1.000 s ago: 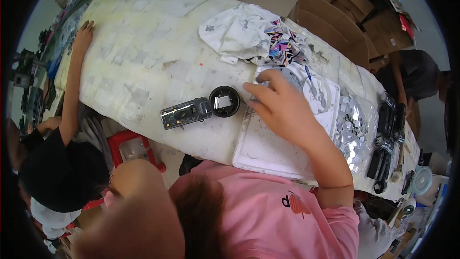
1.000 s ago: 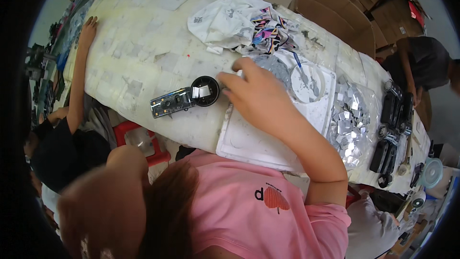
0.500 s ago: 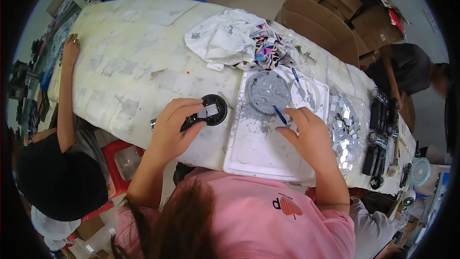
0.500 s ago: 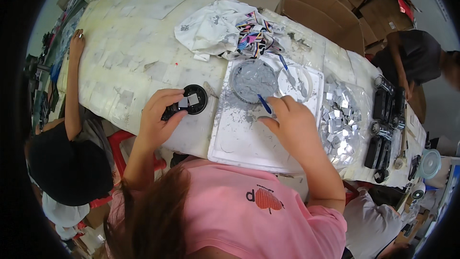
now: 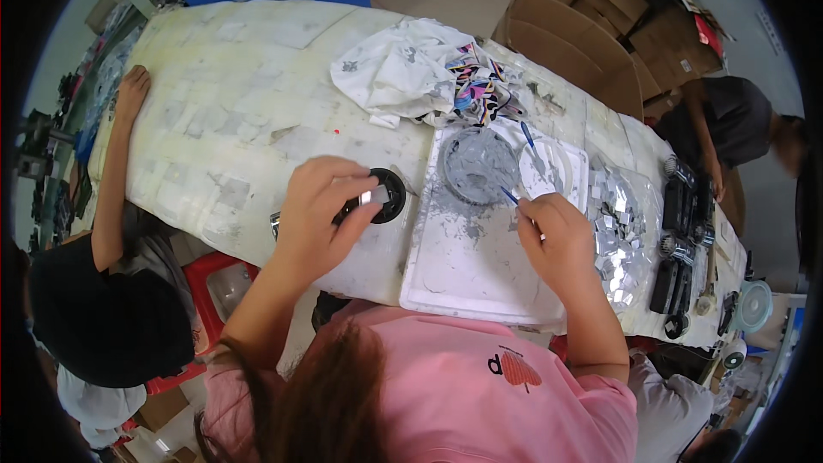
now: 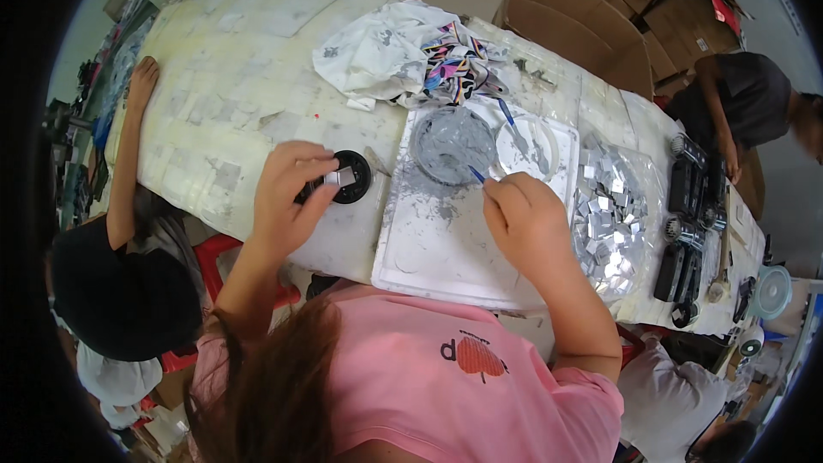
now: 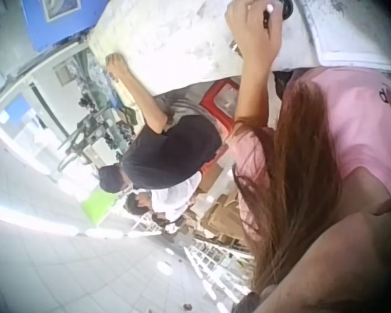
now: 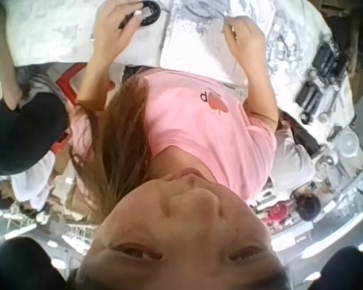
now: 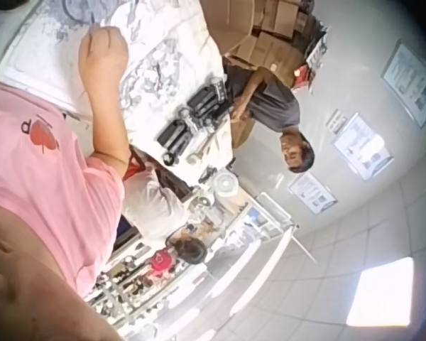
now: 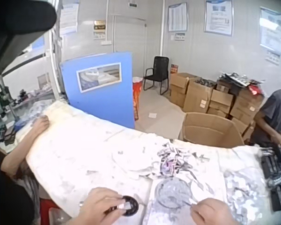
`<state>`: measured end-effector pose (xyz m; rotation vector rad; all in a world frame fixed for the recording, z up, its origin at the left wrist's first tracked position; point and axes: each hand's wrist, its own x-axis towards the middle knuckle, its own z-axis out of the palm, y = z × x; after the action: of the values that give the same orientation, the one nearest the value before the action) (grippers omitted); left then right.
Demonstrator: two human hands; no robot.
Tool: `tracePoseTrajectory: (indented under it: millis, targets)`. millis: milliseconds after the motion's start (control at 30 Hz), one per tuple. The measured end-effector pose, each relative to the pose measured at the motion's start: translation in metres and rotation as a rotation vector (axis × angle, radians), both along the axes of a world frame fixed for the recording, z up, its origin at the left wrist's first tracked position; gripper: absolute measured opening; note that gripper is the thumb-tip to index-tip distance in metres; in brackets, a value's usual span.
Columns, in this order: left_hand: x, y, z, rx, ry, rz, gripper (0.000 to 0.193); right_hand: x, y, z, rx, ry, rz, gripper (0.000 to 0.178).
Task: Applying paste or sealant to small electronic parts using a thin applicator tool or brush.
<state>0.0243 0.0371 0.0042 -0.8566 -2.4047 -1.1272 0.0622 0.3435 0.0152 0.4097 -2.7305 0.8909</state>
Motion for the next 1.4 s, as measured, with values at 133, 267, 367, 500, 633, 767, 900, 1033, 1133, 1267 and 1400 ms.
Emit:
tracePoseTrajectory:
  millis: [133, 267, 367, 500, 633, 767, 900, 1033, 1133, 1267, 1400]
  targets:
    - [-0.036, 0.012, 0.015, -0.081, 0.104, 0.098, 0.019, 0.007, 0.002, -0.017, 0.183, 0.318, 0.151, 0.009]
    - [-0.075, 0.019, 0.015, -0.236, -0.062, 0.219, 0.021, 0.027, 0.009, -0.03, 0.266, 0.317, 0.234, 0.016]
    - [-0.096, 0.026, 0.002, -0.306, -0.008, 0.234, 0.021, 0.041, 0.015, -0.029, 0.291, 0.271, 0.25, 0.019]
    - [-0.117, 0.024, -0.013, -0.366, -0.027, 0.202, 0.023, 0.044, 0.017, -0.007, 0.169, 0.263, 0.161, 0.019]
    - [-0.122, 0.028, -0.013, -0.251, -0.301, 0.202, 0.021, 0.02, 0.008, 0.014, -0.067, 0.26, 0.031, 0.018]
    - [-0.115, 0.035, -0.017, -0.293, 0.114, 0.245, 0.013, -0.023, -0.02, 0.02, -0.246, 0.301, 0.019, 0.012]
    - [-0.12, 0.034, -0.017, -0.271, 0.008, 0.234, 0.015, -0.059, -0.048, 0.016, -0.439, 0.172, -0.015, 0.007]
    - [-0.112, 0.046, 0.025, -0.028, -0.572, 0.186, 0.016, -0.09, -0.073, 0.01, -0.494, 0.211, -0.021, 0.007]
    - [-0.11, 0.049, 0.038, 0.198, -0.991, 0.144, 0.018, -0.108, -0.088, 0.004, -0.339, 0.37, 0.031, 0.007]
    - [-0.11, 0.047, 0.039, 0.632, -1.225, 0.057, 0.016, -0.116, -0.101, -0.001, 0.002, 0.635, 0.107, 0.011]
    - [-0.108, 0.046, 0.036, 0.817, -1.333, 0.089, 0.013, -0.115, -0.101, -0.008, 0.147, 0.69, 0.158, 0.01]
